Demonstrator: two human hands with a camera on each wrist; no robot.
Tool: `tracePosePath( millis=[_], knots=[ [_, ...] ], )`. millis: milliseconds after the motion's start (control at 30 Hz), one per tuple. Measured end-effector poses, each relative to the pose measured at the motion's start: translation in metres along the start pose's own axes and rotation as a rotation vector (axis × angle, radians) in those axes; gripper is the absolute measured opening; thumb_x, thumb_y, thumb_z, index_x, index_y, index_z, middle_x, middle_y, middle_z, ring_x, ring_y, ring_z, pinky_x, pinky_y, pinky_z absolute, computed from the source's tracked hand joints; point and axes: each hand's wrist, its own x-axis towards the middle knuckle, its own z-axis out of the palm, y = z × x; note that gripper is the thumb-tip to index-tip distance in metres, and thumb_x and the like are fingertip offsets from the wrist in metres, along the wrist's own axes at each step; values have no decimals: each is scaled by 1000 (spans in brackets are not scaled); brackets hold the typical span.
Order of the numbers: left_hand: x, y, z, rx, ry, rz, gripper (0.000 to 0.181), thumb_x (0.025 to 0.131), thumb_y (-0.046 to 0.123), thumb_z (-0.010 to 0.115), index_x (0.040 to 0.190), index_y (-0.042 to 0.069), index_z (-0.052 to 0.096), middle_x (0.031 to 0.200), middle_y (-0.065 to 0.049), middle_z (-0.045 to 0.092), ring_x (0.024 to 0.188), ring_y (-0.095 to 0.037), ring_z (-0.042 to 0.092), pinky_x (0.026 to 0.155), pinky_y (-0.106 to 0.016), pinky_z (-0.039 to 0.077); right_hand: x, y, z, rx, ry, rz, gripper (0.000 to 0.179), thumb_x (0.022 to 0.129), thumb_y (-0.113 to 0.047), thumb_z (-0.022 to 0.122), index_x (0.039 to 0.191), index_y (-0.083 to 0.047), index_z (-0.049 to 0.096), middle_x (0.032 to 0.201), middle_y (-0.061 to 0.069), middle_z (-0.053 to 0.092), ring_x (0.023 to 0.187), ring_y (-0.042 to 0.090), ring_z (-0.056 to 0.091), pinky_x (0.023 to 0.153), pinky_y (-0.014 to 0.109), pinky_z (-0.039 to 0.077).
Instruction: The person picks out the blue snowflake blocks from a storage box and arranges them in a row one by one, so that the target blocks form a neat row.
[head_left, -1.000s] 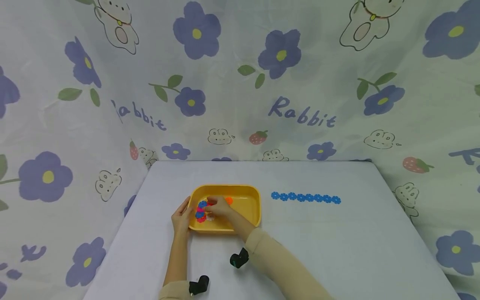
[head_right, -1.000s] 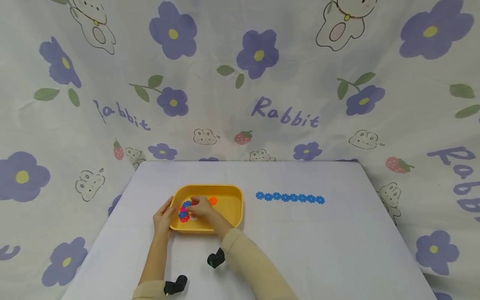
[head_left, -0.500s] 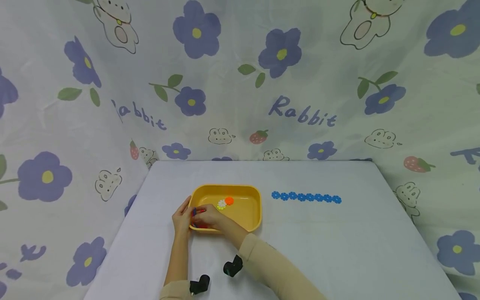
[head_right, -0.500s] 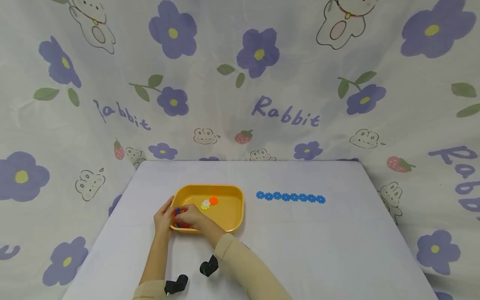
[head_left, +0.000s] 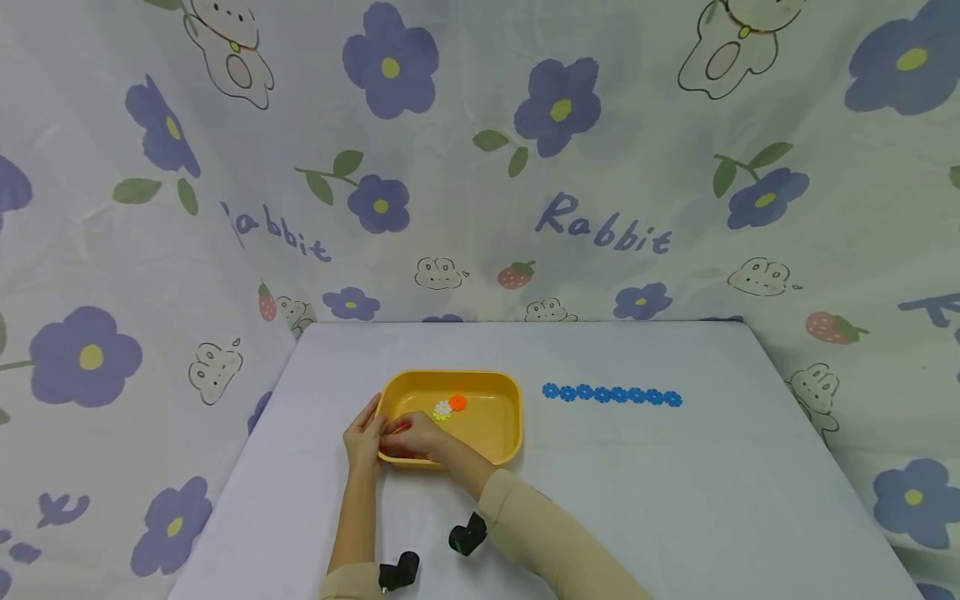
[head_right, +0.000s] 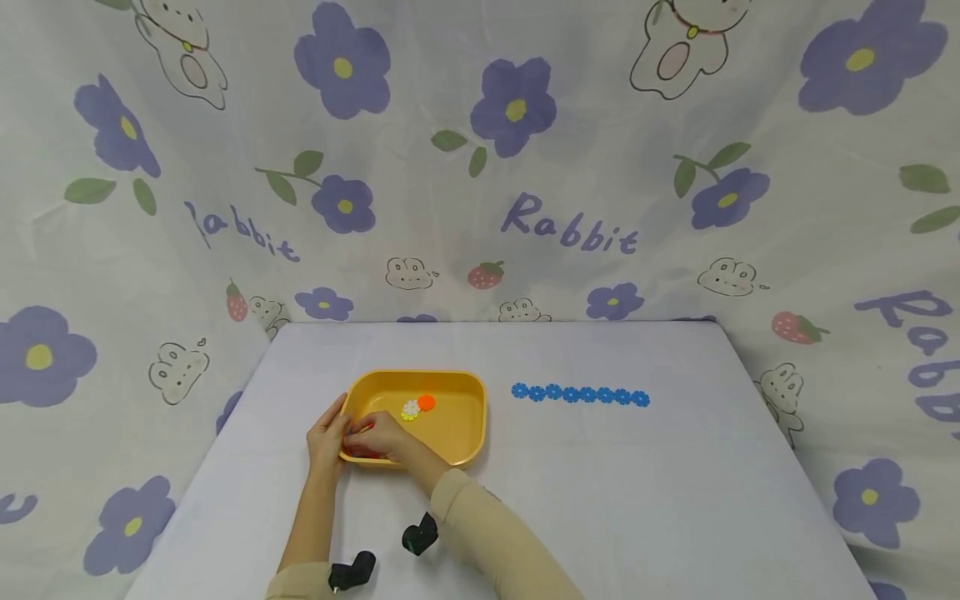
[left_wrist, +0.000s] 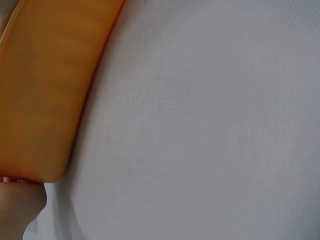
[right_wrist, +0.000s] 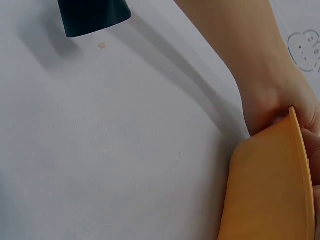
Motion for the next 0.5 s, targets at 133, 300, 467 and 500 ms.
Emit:
tracePosePath(
  millis=[133,300,467,500],
  knots=[
    [0,0,0,-4,-9,2,46,89,-5,52,135,-1,48,136,-17,46,95,0,58,81,-12,51,-2,0,-6,-15,34,41,19,79,6,67,97,10,67,76,9,65,64,18,66,63,30,59],
    [1,0,-1,21,2,10,44,89,-4,54,133,-2,50,135,-14,48,102,0,58,84,-13,50,-5,-3,-18,95,80,79,21,81,7,65,102,9,67,79,13,67,66,26,70,63,33,58],
    [0,0,-1,37,-14,5,45,90,-4,52,135,-2,48,140,-16,44,124,-15,48,93,-21,47,-5,-4,-37,215,129,89,23,86,3,62,109,8,64,82,17,69,71,28,70,65,33,58],
    [0,0,-1,35,-15,1,45,90,-3,52,135,-1,48,141,-16,43,127,-19,46,94,-22,46,-5,-4,-42,232,142,85,24,87,2,62,110,8,63,81,17,69,71,27,70,65,33,58]
  ],
)
